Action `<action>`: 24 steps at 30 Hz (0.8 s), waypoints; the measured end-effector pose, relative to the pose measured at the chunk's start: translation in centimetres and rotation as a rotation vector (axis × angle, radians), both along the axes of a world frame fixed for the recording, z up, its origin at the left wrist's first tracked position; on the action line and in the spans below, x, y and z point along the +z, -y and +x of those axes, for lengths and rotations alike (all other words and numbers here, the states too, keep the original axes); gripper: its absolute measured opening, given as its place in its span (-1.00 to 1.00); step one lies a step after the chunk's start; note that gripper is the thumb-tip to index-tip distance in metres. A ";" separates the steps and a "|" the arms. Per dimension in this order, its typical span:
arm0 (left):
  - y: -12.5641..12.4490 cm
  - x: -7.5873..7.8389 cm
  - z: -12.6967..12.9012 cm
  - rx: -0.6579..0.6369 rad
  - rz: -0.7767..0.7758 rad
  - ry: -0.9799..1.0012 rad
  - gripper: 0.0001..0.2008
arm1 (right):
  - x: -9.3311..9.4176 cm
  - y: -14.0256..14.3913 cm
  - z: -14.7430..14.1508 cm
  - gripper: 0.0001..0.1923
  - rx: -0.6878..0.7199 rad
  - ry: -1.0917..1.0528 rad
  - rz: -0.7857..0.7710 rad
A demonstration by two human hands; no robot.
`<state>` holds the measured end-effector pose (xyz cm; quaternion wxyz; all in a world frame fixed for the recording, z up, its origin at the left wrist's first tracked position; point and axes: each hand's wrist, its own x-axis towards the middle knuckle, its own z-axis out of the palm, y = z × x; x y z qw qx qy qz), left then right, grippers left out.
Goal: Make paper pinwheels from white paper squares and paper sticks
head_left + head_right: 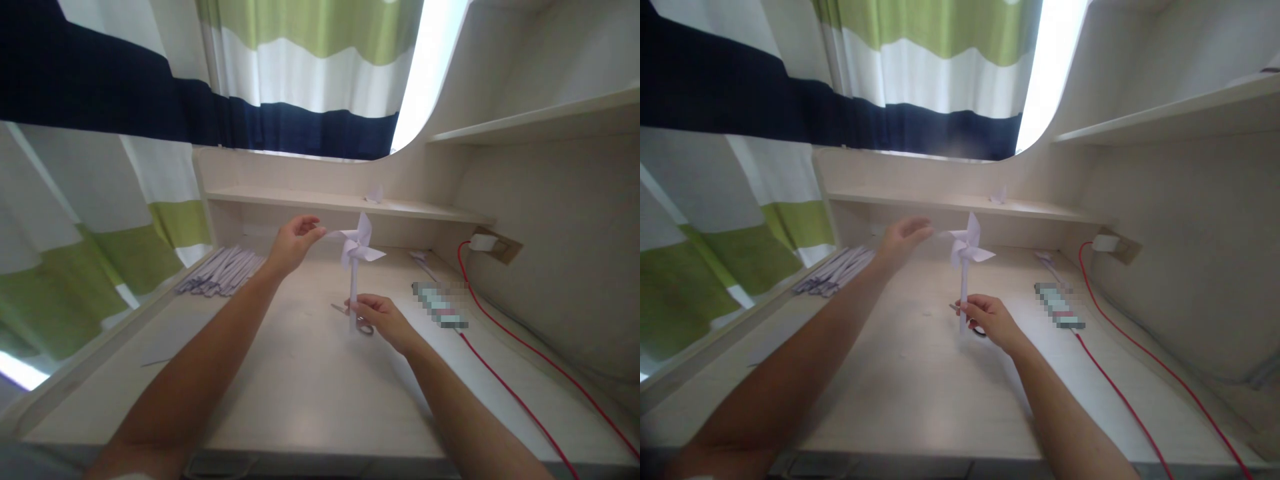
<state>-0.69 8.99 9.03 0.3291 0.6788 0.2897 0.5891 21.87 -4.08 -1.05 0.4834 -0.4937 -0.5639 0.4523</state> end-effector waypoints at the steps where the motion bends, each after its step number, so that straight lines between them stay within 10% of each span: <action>1: -0.1 0.0 0.0 0.034 0.019 0.009 -0.46 | 0.0 -0.1 0.2 -0.55 -0.027 -0.014 0.012; 7: -0.2 -1.0 0.3 0.148 0.002 0.001 -0.44 | 0.2 -0.7 1.6 -0.49 -0.169 -0.101 0.091; 17: 3.3 -11.0 -1.3 0.246 -0.118 -0.298 -0.60 | -0.3 -1.9 5.3 -0.69 -0.327 -0.091 0.021; 24: 2.2 -13.2 -2.4 0.260 -0.152 -0.435 -0.61 | -0.1 -2.8 9.2 -0.60 -0.525 -0.114 -0.118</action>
